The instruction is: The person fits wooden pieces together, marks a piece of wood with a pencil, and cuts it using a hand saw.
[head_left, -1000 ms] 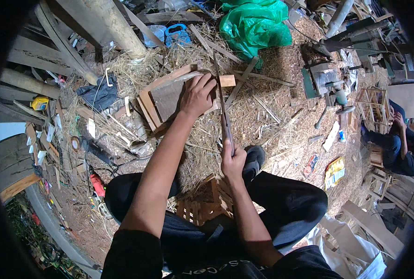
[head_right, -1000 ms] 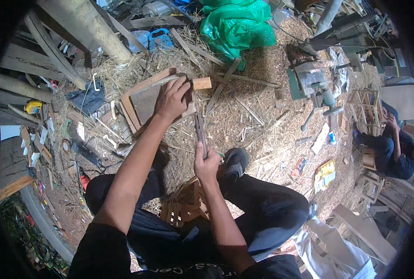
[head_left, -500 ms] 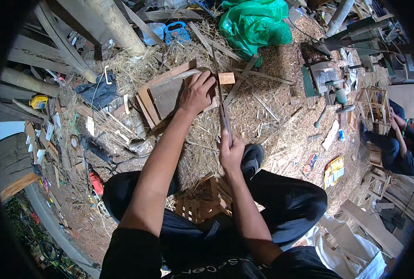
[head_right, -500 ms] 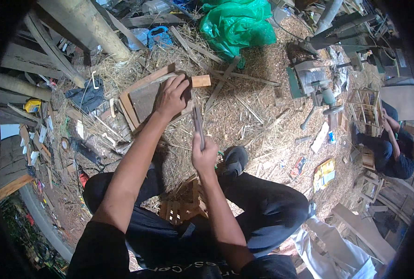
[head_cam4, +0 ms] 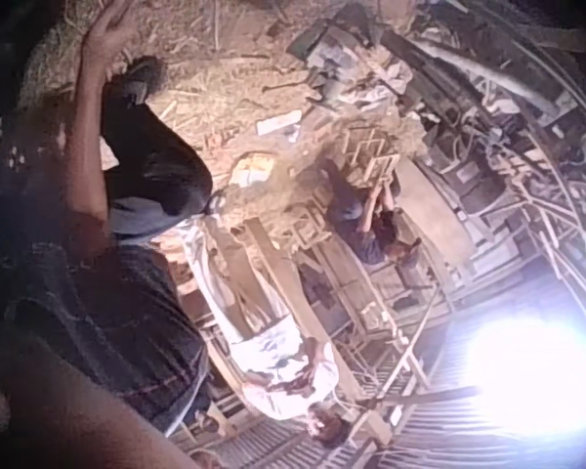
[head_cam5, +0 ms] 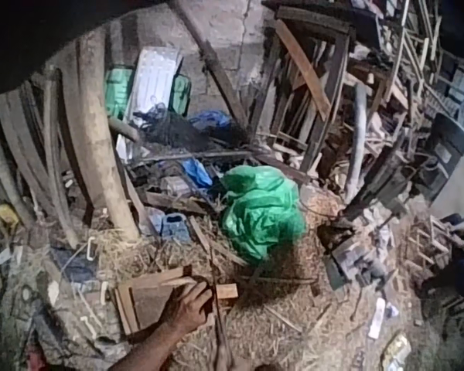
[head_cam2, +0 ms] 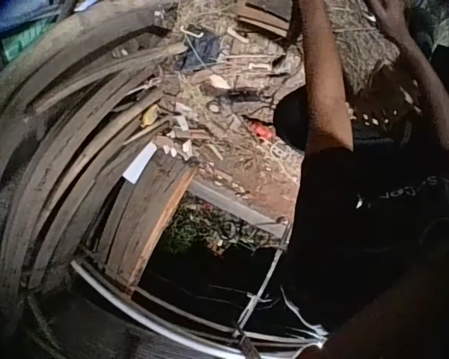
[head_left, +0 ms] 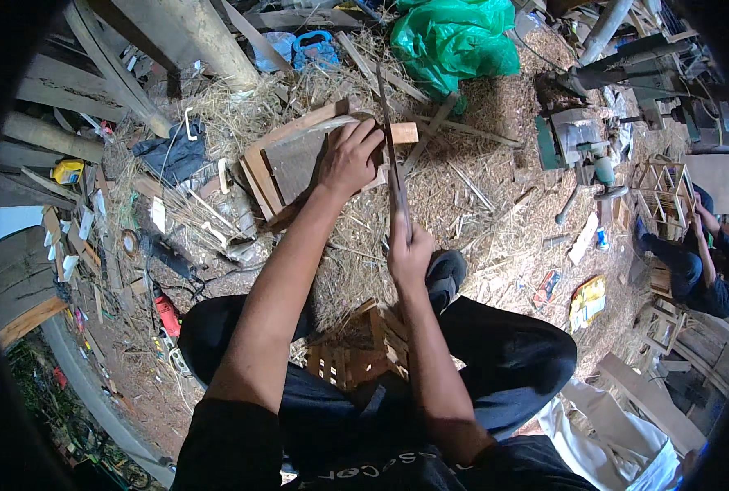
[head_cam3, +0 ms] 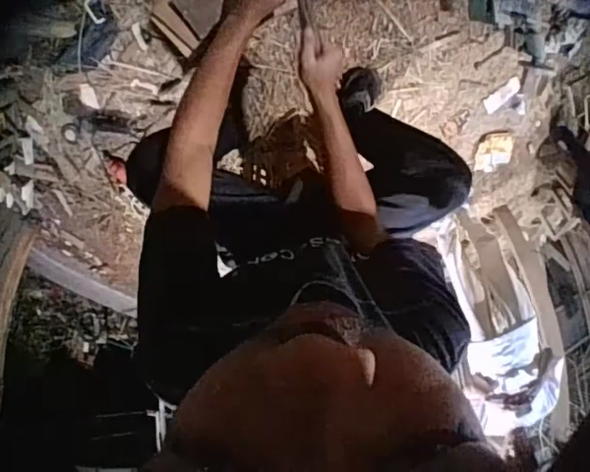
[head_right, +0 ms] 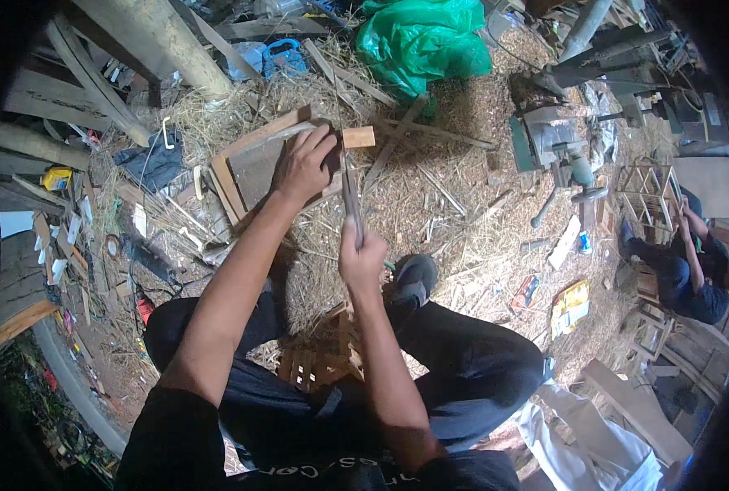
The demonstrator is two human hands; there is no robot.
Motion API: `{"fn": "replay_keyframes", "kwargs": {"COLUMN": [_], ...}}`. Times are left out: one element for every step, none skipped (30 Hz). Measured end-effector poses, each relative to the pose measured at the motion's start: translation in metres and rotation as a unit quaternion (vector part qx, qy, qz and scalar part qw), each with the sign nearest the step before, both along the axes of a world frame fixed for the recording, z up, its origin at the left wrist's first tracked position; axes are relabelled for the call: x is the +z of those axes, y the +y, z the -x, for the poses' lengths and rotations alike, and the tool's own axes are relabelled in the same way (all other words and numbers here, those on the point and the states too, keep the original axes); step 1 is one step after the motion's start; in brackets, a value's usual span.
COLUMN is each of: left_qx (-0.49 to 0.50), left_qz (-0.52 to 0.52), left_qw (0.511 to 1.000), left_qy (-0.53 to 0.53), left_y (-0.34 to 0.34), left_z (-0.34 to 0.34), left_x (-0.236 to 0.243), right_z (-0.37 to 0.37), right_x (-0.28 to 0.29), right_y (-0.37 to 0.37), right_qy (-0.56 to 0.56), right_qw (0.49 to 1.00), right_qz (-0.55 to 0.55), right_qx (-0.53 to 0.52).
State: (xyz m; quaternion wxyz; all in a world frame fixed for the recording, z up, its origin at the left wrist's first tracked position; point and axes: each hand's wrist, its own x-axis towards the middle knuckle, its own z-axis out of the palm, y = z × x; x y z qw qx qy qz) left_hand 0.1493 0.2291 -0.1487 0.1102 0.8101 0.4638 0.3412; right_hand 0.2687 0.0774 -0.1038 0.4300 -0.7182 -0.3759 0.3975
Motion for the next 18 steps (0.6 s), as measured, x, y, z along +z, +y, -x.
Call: {"fn": "replay_keyframes", "kwargs": {"left_qx": [-0.006,-0.011,-0.005,-0.004,-0.005,-0.007,-0.004,-0.005,-0.007,-0.011,-0.012,-0.009,-0.004,-0.002,-0.003,-0.004,-0.006,-0.006], "left_qz": [0.006,0.012,0.008,0.008,0.025,0.044,0.017,0.016,0.014,0.011,0.011,0.006,0.002,0.003,0.009,0.015,0.017,0.000], "left_qw": [1.000,1.000,1.000,1.000,1.000,0.999,1.000,1.000,1.000,1.000,1.000,1.000,1.000,1.000,1.000,1.000,1.000,1.000], "left_qy": [-0.013,-0.026,-0.024,-0.024,-0.017,-0.010,-0.015,-0.016,-0.013,-0.013,-0.013,-0.011,-0.008,-0.006,-0.001,0.004,0.003,-0.010], "left_y": [0.002,0.003,0.002,-0.001,-0.002,-0.002,0.000,0.003,0.003,0.004,0.002,0.002,0.001,0.000,-0.002,-0.003,0.000,0.005], "left_z": [0.000,0.000,0.004,0.004,0.002,0.001,0.001,0.000,0.001,0.000,-0.001,0.000,0.002,0.004,0.002,0.000,-0.001,0.000], "left_x": [-0.001,-0.003,-0.006,-0.003,0.003,0.004,0.002,0.001,0.000,0.000,0.000,-0.001,0.001,0.003,0.006,0.008,0.006,0.001], "right_z": [0.002,0.001,0.003,0.002,0.003,0.002,0.000,-0.002,0.001,0.000,0.000,0.001,0.002,0.002,0.002,0.002,-0.003,0.000], "right_x": [0.002,0.003,0.002,0.002,0.002,-0.001,-0.005,-0.011,0.002,0.003,0.003,0.001,-0.002,-0.008,-0.005,-0.004,-0.011,0.001], "right_y": [0.011,0.003,-0.009,-0.025,-0.041,-0.038,-0.031,-0.022,0.000,-0.002,-0.004,-0.005,-0.022,-0.031,-0.036,-0.038,-0.023,-0.001], "right_qy": [0.029,0.028,0.011,-0.010,0.021,0.020,-0.014,-0.048,-0.020,-0.020,-0.008,0.004,0.004,0.007,0.005,0.004,-0.038,0.019], "right_qw": [0.999,0.999,1.000,1.000,1.000,1.000,1.000,0.999,1.000,1.000,1.000,1.000,1.000,1.000,1.000,1.000,0.999,1.000], "right_qz": [0.010,0.011,0.009,0.009,-0.018,-0.019,-0.017,-0.016,-0.008,-0.007,-0.003,0.000,0.008,0.008,-0.002,-0.011,0.036,-0.003], "right_qx": [-0.017,-0.018,-0.001,0.014,0.009,0.008,0.011,0.014,0.010,0.009,0.007,0.004,0.004,0.005,0.002,-0.001,0.007,0.010]}}
